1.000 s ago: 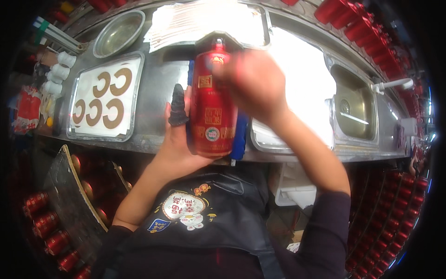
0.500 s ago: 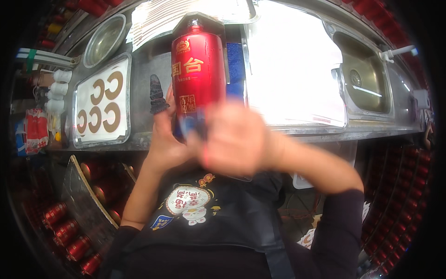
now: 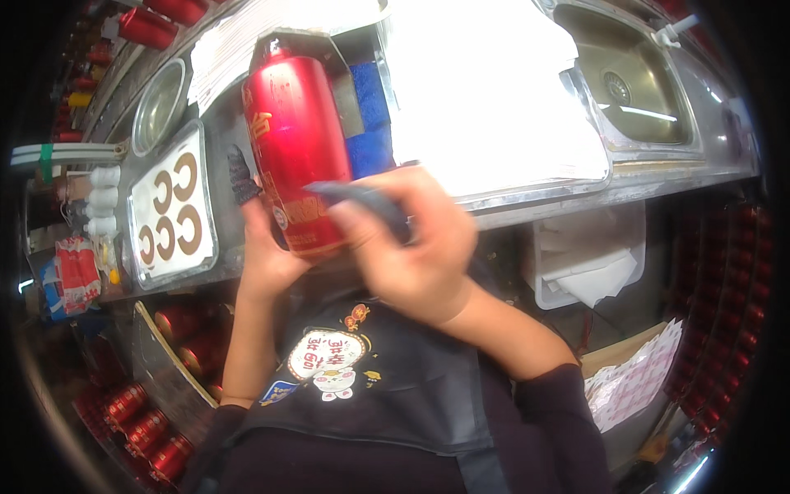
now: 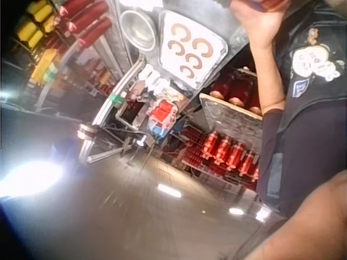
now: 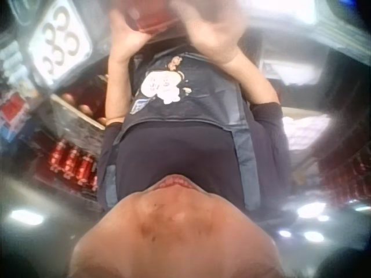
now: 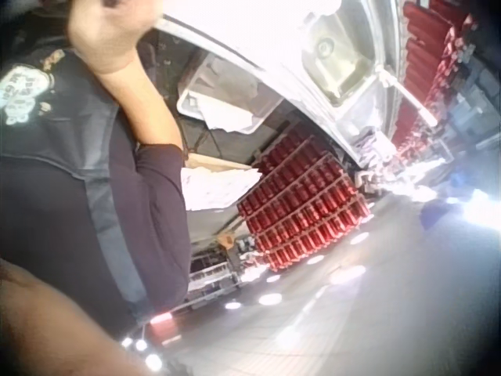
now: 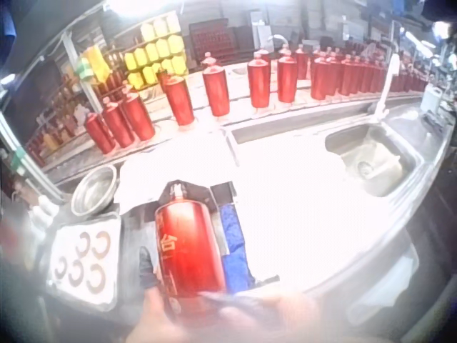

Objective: The person applies gold circular labels to the necks of red cylindrical bottles. They pick up each label, align it around the bottle neck, and smooth it down with their fingers. Finished bottles are placed on a nearby tray.

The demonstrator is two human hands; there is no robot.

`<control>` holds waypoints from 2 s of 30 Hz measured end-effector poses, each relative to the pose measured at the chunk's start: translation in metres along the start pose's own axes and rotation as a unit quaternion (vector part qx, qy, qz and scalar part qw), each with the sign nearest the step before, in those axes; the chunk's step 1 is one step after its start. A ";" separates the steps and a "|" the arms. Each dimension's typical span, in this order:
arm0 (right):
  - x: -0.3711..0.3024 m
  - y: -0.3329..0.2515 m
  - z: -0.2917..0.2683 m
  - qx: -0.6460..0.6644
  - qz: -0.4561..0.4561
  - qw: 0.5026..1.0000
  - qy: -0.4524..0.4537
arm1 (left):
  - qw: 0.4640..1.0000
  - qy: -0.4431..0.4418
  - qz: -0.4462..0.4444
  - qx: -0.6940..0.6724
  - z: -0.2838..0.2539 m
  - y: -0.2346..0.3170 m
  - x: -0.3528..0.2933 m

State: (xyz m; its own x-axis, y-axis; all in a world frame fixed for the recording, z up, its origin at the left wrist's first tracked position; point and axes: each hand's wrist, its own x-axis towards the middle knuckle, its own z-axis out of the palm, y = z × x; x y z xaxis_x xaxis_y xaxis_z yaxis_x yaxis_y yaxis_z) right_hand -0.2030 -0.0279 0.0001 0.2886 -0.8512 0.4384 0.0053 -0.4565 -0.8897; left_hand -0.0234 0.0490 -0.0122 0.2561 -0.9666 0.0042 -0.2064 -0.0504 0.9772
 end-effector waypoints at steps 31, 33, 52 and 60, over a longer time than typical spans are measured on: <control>-0.010 -0.017 0.022 -0.190 -0.278 0.933 -0.125 | 0.931 0.129 0.256 0.228 -0.001 -0.005 -0.010; -0.020 -0.018 0.017 -0.170 -0.209 0.938 -0.217 | 0.928 0.142 0.265 0.220 -0.001 -0.007 -0.008; 0.103 -0.015 0.011 -0.173 -0.143 0.862 -0.454 | 0.933 0.218 0.098 0.267 0.027 -0.034 -0.043; 0.123 -0.061 0.068 -0.152 -0.221 0.819 -0.507 | 0.943 0.238 0.062 0.226 0.028 -0.043 -0.040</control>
State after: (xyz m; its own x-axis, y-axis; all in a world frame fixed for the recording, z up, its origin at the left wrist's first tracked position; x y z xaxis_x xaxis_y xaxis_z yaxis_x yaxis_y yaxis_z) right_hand -0.1023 -0.0868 0.1000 0.9704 -0.0034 0.2414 0.1297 -0.8361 -0.5331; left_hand -0.0511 0.0831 -0.0599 0.5768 -0.7551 0.3118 -0.6158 -0.1511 0.7733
